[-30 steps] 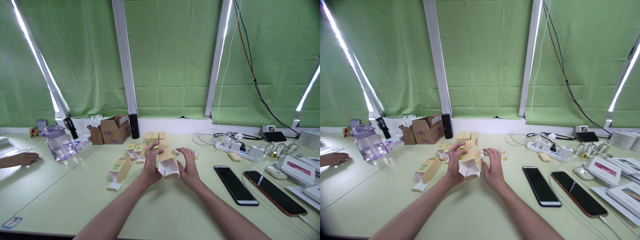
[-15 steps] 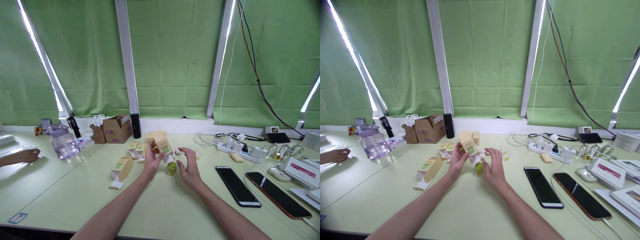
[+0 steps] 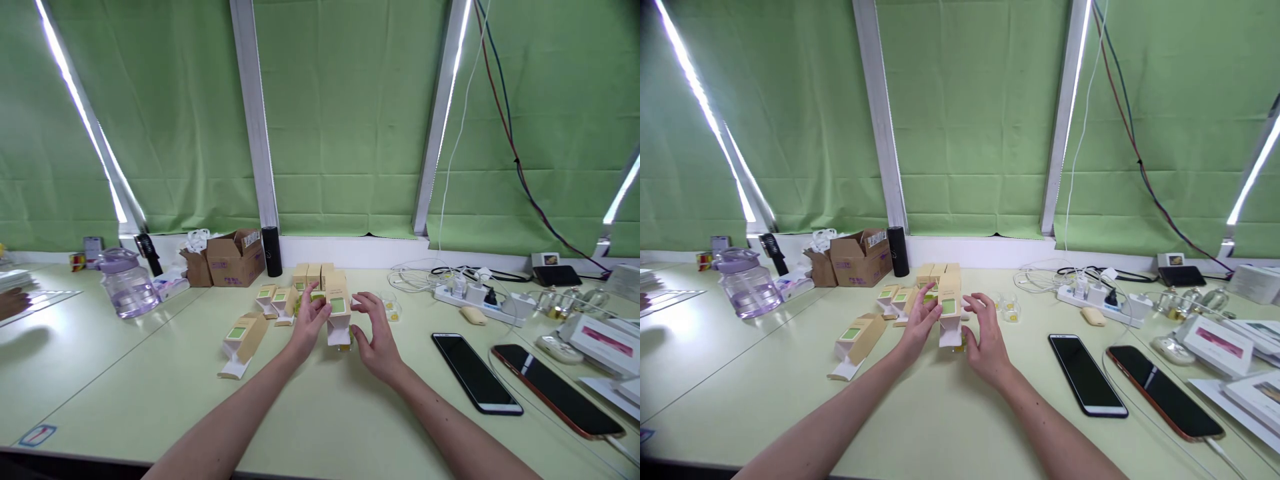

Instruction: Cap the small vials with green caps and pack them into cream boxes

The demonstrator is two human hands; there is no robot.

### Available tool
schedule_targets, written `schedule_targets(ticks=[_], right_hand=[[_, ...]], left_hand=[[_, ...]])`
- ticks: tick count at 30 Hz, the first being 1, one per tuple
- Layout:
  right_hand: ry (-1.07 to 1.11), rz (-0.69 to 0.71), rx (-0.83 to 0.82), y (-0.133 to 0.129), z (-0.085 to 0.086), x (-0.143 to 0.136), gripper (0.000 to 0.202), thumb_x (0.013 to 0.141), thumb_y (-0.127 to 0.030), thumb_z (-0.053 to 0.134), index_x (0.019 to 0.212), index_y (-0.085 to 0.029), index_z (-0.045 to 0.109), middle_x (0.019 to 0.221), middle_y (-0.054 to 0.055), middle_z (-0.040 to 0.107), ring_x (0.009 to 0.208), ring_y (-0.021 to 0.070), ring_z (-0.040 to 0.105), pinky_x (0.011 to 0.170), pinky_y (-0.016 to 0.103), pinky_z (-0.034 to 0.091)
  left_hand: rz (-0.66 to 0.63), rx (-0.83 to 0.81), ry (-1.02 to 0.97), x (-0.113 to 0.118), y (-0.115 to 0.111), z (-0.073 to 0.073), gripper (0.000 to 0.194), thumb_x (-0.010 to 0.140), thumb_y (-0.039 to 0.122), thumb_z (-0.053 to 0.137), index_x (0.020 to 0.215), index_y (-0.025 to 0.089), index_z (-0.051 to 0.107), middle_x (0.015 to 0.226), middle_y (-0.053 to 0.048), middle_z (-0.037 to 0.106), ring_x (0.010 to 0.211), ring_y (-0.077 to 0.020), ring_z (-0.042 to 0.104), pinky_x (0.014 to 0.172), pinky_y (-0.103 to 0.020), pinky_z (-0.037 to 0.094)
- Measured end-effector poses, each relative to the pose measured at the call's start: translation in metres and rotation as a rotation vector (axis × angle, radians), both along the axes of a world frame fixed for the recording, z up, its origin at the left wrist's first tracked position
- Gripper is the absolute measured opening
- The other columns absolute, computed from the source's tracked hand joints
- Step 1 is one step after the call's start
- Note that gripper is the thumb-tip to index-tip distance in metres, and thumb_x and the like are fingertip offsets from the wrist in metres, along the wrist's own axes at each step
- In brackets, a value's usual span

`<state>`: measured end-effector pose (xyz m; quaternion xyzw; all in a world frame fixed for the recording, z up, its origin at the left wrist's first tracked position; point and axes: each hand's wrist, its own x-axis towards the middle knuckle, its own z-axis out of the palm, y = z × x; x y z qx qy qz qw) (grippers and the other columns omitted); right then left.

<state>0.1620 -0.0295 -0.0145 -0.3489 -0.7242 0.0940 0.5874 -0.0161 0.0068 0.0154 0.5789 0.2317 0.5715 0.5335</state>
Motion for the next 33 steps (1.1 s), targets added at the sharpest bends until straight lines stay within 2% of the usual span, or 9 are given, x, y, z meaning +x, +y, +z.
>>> schedule_targets(ticks=[6, 12, 17, 21, 23, 25, 27, 33], right_hand=[[-0.010, 0.040, -0.033, -0.0016, 0.0023, 0.0004, 0.049, 0.097, -0.018, 0.047, 0.144, -0.033, 0.049, 0.151, 0.012, 0.038, 0.127, 0.0285, 0.058, 0.101, 0.050, 0.058], [0.057, 0.087, -0.094, -0.0022, 0.0025, 0.0009, 0.043, 0.098, -0.020, 0.047, 0.138, -0.033, 0.055, 0.149, 0.012, 0.040, 0.111, 0.0248, 0.066, 0.094, 0.047, 0.062], [0.163, 0.138, -0.146, -0.0003, 0.0041, 0.0016, 0.038, 0.100, -0.026, 0.049, 0.137, -0.032, 0.058, 0.149, 0.012, 0.036, 0.099, 0.0201, 0.069, 0.092, 0.044, 0.062], [0.245, 0.144, -0.174, 0.0032, 0.0031, 0.0032, 0.039, 0.099, -0.029, 0.054, 0.137, -0.033, 0.059, 0.146, 0.011, 0.038, 0.098, 0.0192, 0.069, 0.093, 0.043, 0.060], [0.275, 0.147, -0.183, 0.0047, 0.0023, 0.0038, 0.039, 0.099, -0.030, 0.055, 0.137, -0.032, 0.059, 0.146, 0.011, 0.039, 0.099, 0.0194, 0.069, 0.093, 0.043, 0.060], [0.290, 0.153, -0.189, 0.0053, 0.0021, 0.0040, 0.039, 0.099, -0.031, 0.056, 0.137, -0.032, 0.059, 0.145, 0.012, 0.040, 0.099, 0.0196, 0.069, 0.093, 0.042, 0.060], [0.295, 0.159, -0.192, 0.0052, 0.0024, 0.0038, 0.038, 0.098, -0.032, 0.056, 0.136, -0.031, 0.060, 0.145, 0.012, 0.041, 0.099, 0.0200, 0.069, 0.093, 0.043, 0.060], [0.288, 0.180, -0.185, 0.0041, 0.0034, 0.0032, 0.040, 0.098, -0.034, 0.057, 0.138, -0.031, 0.059, 0.143, 0.011, 0.042, 0.102, 0.0211, 0.069, 0.096, 0.044, 0.060]], left_hand=[[-0.053, 0.018, 0.031, 0.0006, -0.0021, 0.0010, 0.074, 0.090, 0.047, 0.073, 0.146, 0.024, 0.030, 0.123, -0.013, 0.073, 0.109, -0.0268, 0.072, 0.094, -0.040, 0.053], [-0.090, 0.022, 0.067, 0.0024, -0.0027, 0.0004, 0.067, 0.090, 0.051, 0.071, 0.140, 0.025, 0.035, 0.126, -0.014, 0.071, 0.108, -0.0267, 0.072, 0.089, -0.039, 0.055], [0.016, 0.093, 0.123, 0.0011, -0.0020, -0.0011, 0.061, 0.093, 0.057, 0.065, 0.139, 0.025, 0.040, 0.143, -0.016, 0.057, 0.121, -0.0270, 0.064, 0.098, -0.040, 0.052], [0.029, 0.145, 0.191, -0.0019, -0.0021, -0.0039, 0.057, 0.097, 0.051, 0.059, 0.144, 0.026, 0.037, 0.130, -0.013, 0.062, 0.103, -0.0233, 0.067, 0.093, -0.041, 0.052], [0.048, 0.209, 0.221, -0.0029, -0.0026, -0.0053, 0.055, 0.096, 0.044, 0.063, 0.144, 0.027, 0.041, 0.138, -0.013, 0.056, 0.104, -0.0226, 0.066, 0.095, -0.041, 0.052], [0.088, 0.283, 0.281, -0.0033, -0.0033, -0.0064, 0.050, 0.092, 0.038, 0.068, 0.139, 0.029, 0.051, 0.154, -0.013, 0.039, 0.109, -0.0229, 0.065, 0.099, -0.042, 0.051], [0.101, 0.323, 0.340, -0.0032, -0.0041, -0.0070, 0.046, 0.090, 0.033, 0.071, 0.134, 0.029, 0.058, 0.161, -0.012, 0.026, 0.111, -0.0236, 0.065, 0.101, -0.043, 0.051], [0.093, 0.330, 0.348, -0.0017, -0.0053, -0.0068, 0.047, 0.088, 0.032, 0.074, 0.134, 0.029, 0.060, 0.160, -0.012, 0.022, 0.112, -0.0242, 0.065, 0.101, -0.044, 0.053]])
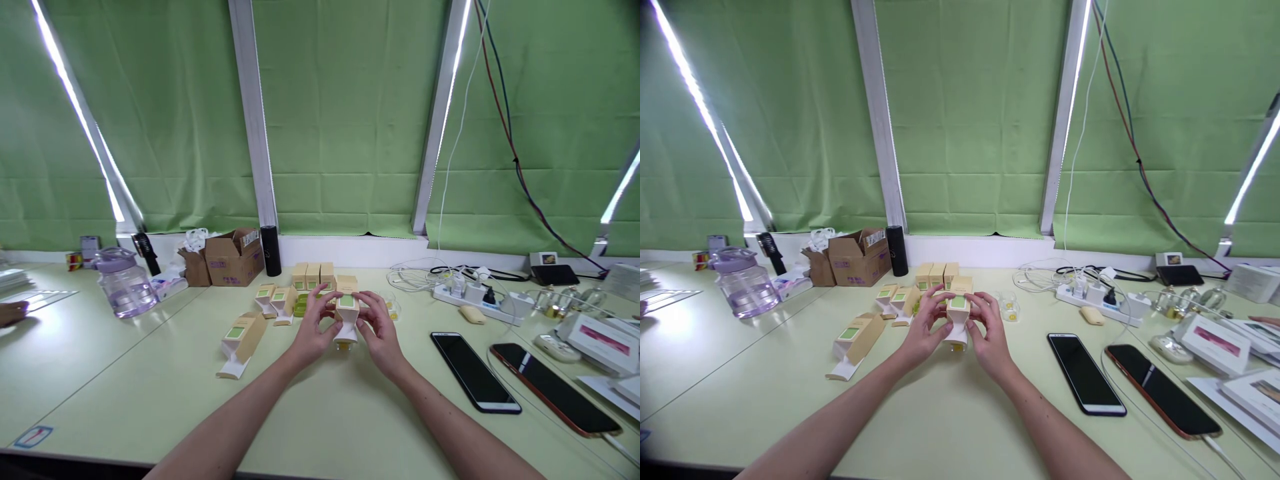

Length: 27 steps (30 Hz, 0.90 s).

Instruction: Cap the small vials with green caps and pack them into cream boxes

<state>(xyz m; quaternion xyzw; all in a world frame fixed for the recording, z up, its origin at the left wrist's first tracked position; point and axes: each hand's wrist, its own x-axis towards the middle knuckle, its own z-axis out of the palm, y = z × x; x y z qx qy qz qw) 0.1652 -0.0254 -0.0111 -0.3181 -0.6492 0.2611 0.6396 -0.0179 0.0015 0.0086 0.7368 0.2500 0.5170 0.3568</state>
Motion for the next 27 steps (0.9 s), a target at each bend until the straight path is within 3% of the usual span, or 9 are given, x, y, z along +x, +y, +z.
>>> schedule_targets(ticks=[9, 15, 27], right_hand=[[-0.011, 0.021, 0.007, -0.0015, 0.0001, -0.0014, 0.041, 0.096, -0.033, 0.059, 0.137, -0.031, 0.059, 0.141, 0.011, 0.044, 0.102, 0.0212, 0.068, 0.096, 0.045, 0.060], [-0.033, 0.007, 0.007, -0.0025, 0.0001, -0.0019, 0.042, 0.095, -0.032, 0.060, 0.137, -0.030, 0.060, 0.139, 0.012, 0.047, 0.098, 0.0207, 0.068, 0.094, 0.044, 0.061], [-0.011, 0.018, 0.001, -0.0016, -0.0002, -0.0018, 0.040, 0.095, -0.033, 0.061, 0.134, -0.031, 0.062, 0.137, 0.011, 0.050, 0.095, 0.0205, 0.068, 0.089, 0.042, 0.062]], left_hand=[[0.063, 0.009, -0.012, 0.0032, 0.0011, -0.0005, 0.038, 0.089, 0.027, 0.071, 0.126, 0.028, 0.061, 0.138, -0.009, 0.038, 0.090, -0.0144, 0.064, 0.093, -0.042, 0.058], [0.076, -0.011, -0.029, 0.0051, 0.0002, -0.0002, 0.034, 0.089, 0.024, 0.069, 0.122, 0.026, 0.061, 0.126, -0.007, 0.045, 0.091, -0.0157, 0.063, 0.090, -0.040, 0.059], [0.089, 0.027, -0.024, 0.0061, 0.0009, -0.0024, 0.031, 0.091, 0.022, 0.066, 0.121, 0.025, 0.060, 0.123, -0.007, 0.046, 0.090, -0.0145, 0.062, 0.087, -0.036, 0.058]])
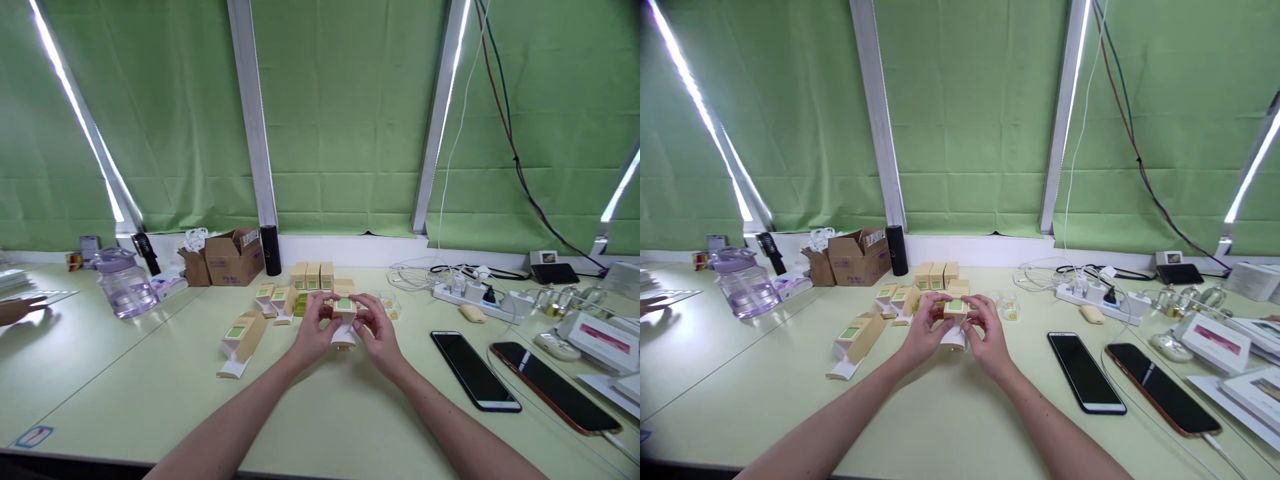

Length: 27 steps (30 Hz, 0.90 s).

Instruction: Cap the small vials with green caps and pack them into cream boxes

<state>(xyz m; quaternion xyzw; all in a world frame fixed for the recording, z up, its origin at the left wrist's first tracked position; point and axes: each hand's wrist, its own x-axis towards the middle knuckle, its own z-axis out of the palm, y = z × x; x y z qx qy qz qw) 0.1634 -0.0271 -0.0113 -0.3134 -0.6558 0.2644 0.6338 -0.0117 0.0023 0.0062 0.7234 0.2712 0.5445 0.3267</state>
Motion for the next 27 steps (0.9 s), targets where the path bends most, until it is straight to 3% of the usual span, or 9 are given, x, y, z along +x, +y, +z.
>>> schedule_targets(ticks=[13, 19, 23, 27], right_hand=[[0.026, -0.075, -0.031, 0.0045, -0.0011, -0.0019, 0.031, 0.095, -0.033, 0.064, 0.126, -0.030, 0.066, 0.135, 0.011, 0.053, 0.091, 0.0201, 0.070, 0.086, 0.041, 0.064], [0.064, -0.043, -0.082, 0.0047, -0.0002, -0.0022, 0.032, 0.095, -0.036, 0.064, 0.127, -0.029, 0.066, 0.137, 0.011, 0.051, 0.091, 0.0198, 0.071, 0.084, 0.040, 0.063], [0.098, -0.046, -0.106, 0.0050, 0.0008, -0.0010, 0.036, 0.094, -0.041, 0.066, 0.128, -0.029, 0.066, 0.138, 0.011, 0.053, 0.090, 0.0197, 0.070, 0.084, 0.039, 0.062], [0.126, -0.062, -0.114, 0.0054, 0.0022, 0.0002, 0.039, 0.093, -0.046, 0.067, 0.129, -0.030, 0.066, 0.139, 0.011, 0.054, 0.086, 0.0191, 0.069, 0.080, 0.038, 0.062]], left_hand=[[0.046, 0.023, 0.056, 0.0018, -0.0033, -0.0003, 0.032, 0.091, 0.023, 0.068, 0.122, 0.026, 0.058, 0.122, -0.006, 0.044, 0.090, -0.0146, 0.060, 0.086, -0.037, 0.057], [0.027, -0.003, 0.074, 0.0004, -0.0046, 0.0001, 0.036, 0.092, 0.025, 0.067, 0.126, 0.028, 0.057, 0.125, -0.006, 0.042, 0.092, -0.0151, 0.061, 0.090, -0.039, 0.056], [-0.046, -0.016, 0.087, -0.0036, -0.0039, 0.0003, 0.041, 0.096, 0.040, 0.064, 0.135, 0.030, 0.056, 0.129, -0.008, 0.039, 0.097, -0.0180, 0.059, 0.095, -0.041, 0.054], [-0.164, -0.017, 0.084, -0.0073, -0.0031, 0.0000, 0.060, 0.095, 0.061, 0.057, 0.148, 0.032, 0.051, 0.140, -0.011, 0.034, 0.111, -0.0249, 0.056, 0.102, -0.045, 0.051]])
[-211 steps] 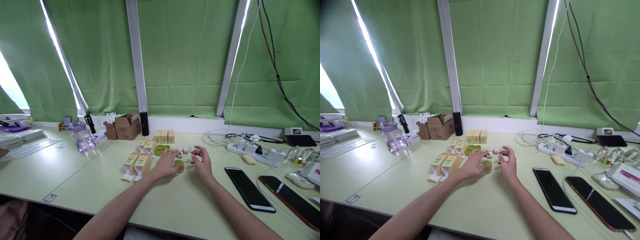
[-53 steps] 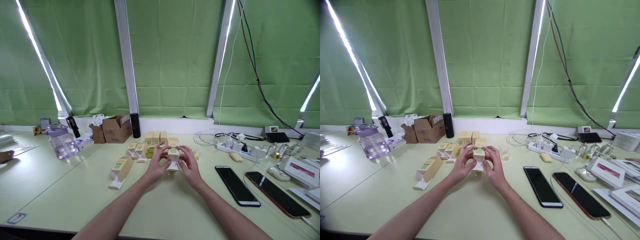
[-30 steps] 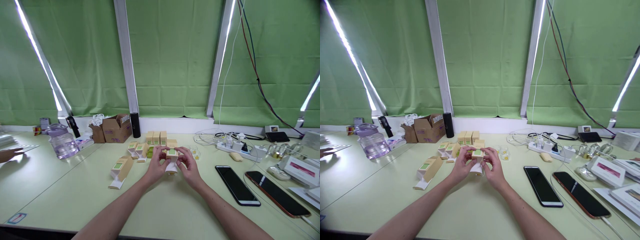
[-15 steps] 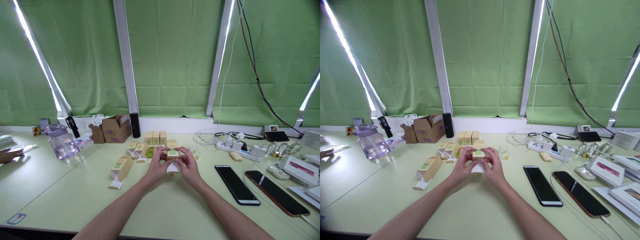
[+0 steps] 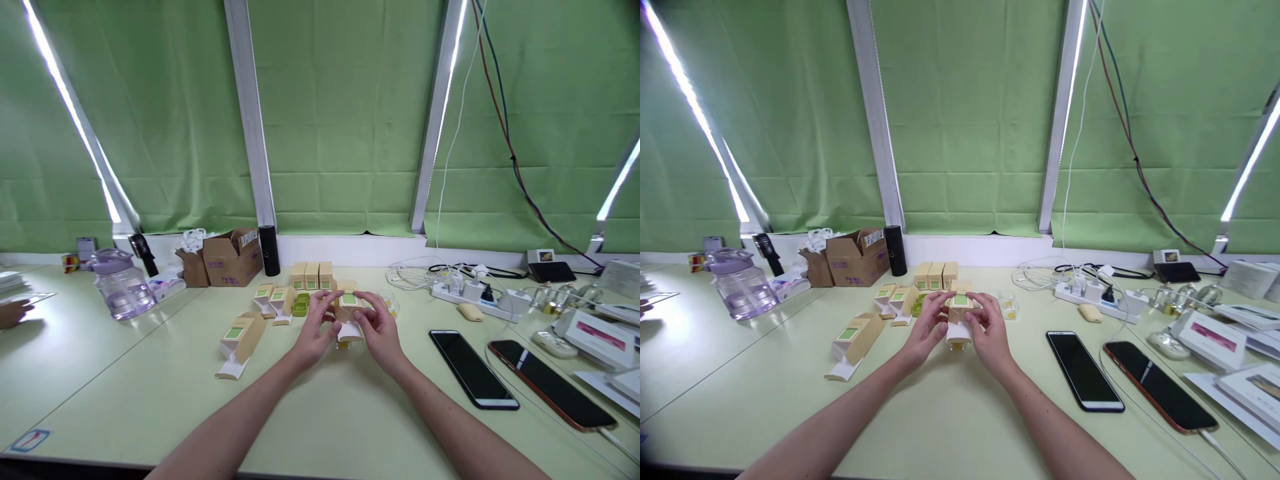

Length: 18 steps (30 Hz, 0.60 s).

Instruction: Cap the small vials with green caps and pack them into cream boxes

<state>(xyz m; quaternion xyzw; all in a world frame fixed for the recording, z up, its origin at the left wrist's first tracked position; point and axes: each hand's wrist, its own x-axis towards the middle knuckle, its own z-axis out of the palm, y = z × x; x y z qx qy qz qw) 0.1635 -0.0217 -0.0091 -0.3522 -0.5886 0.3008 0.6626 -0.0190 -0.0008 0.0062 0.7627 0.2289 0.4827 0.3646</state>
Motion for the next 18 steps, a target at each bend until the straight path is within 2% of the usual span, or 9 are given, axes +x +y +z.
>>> schedule_targets(ticks=[3, 6, 8, 11, 15, 18], right_hand=[[0.019, -0.005, 0.002, 0.0010, -0.0002, 0.0005, 0.039, 0.093, -0.045, 0.067, 0.129, -0.030, 0.065, 0.140, 0.011, 0.053, 0.086, 0.0188, 0.070, 0.078, 0.036, 0.062], [0.028, -0.008, 0.012, 0.0023, -0.0014, 0.0003, 0.038, 0.094, -0.044, 0.067, 0.129, -0.030, 0.065, 0.141, 0.011, 0.052, 0.088, 0.0186, 0.070, 0.078, 0.036, 0.062], [0.033, -0.009, 0.019, 0.0027, -0.0019, -0.0002, 0.038, 0.094, -0.043, 0.067, 0.130, -0.030, 0.065, 0.140, 0.011, 0.053, 0.088, 0.0184, 0.070, 0.080, 0.036, 0.062], [0.036, -0.004, 0.019, 0.0023, -0.0017, -0.0011, 0.038, 0.094, -0.041, 0.067, 0.130, -0.030, 0.065, 0.137, 0.011, 0.054, 0.088, 0.0191, 0.070, 0.081, 0.038, 0.062], [0.034, 0.012, 0.016, 0.0008, -0.0006, -0.0023, 0.038, 0.093, -0.041, 0.069, 0.130, -0.031, 0.067, 0.134, 0.011, 0.053, 0.091, 0.0201, 0.070, 0.085, 0.040, 0.063], [0.026, 0.026, 0.013, -0.0003, -0.0007, -0.0025, 0.039, 0.093, -0.041, 0.069, 0.131, -0.032, 0.067, 0.134, 0.010, 0.051, 0.092, 0.0185, 0.069, 0.089, 0.041, 0.062]], left_hand=[[-0.065, 0.008, 0.019, -0.0013, 0.0005, -0.0002, 0.080, 0.088, 0.070, 0.062, 0.156, 0.035, 0.041, 0.151, -0.013, 0.026, 0.123, -0.0310, 0.050, 0.107, -0.049, 0.048], [-0.039, 0.035, 0.078, -0.0020, 0.0014, -0.0007, 0.098, 0.077, 0.071, 0.074, 0.160, 0.037, 0.033, 0.158, -0.012, 0.020, 0.134, -0.0360, 0.041, 0.115, -0.055, 0.038], [-0.008, 0.048, 0.107, -0.0023, 0.0019, -0.0012, 0.104, 0.073, 0.070, 0.078, 0.161, 0.038, 0.030, 0.160, -0.012, 0.019, 0.139, -0.0377, 0.035, 0.120, -0.057, 0.031], [0.013, 0.049, 0.107, -0.0023, 0.0016, -0.0015, 0.097, 0.078, 0.067, 0.075, 0.160, 0.038, 0.032, 0.160, -0.011, 0.020, 0.140, -0.0366, 0.033, 0.121, -0.056, 0.029], [0.059, 0.040, 0.096, -0.0015, -0.0009, 0.0004, 0.081, 0.087, 0.063, 0.068, 0.157, 0.038, 0.037, 0.154, -0.012, 0.027, 0.126, -0.0311, 0.046, 0.113, -0.051, 0.038], [0.091, 0.048, 0.081, -0.0009, -0.0017, 0.0024, 0.071, 0.090, 0.060, 0.065, 0.153, 0.036, 0.042, 0.148, -0.012, 0.035, 0.119, -0.0288, 0.049, 0.108, -0.048, 0.040]])
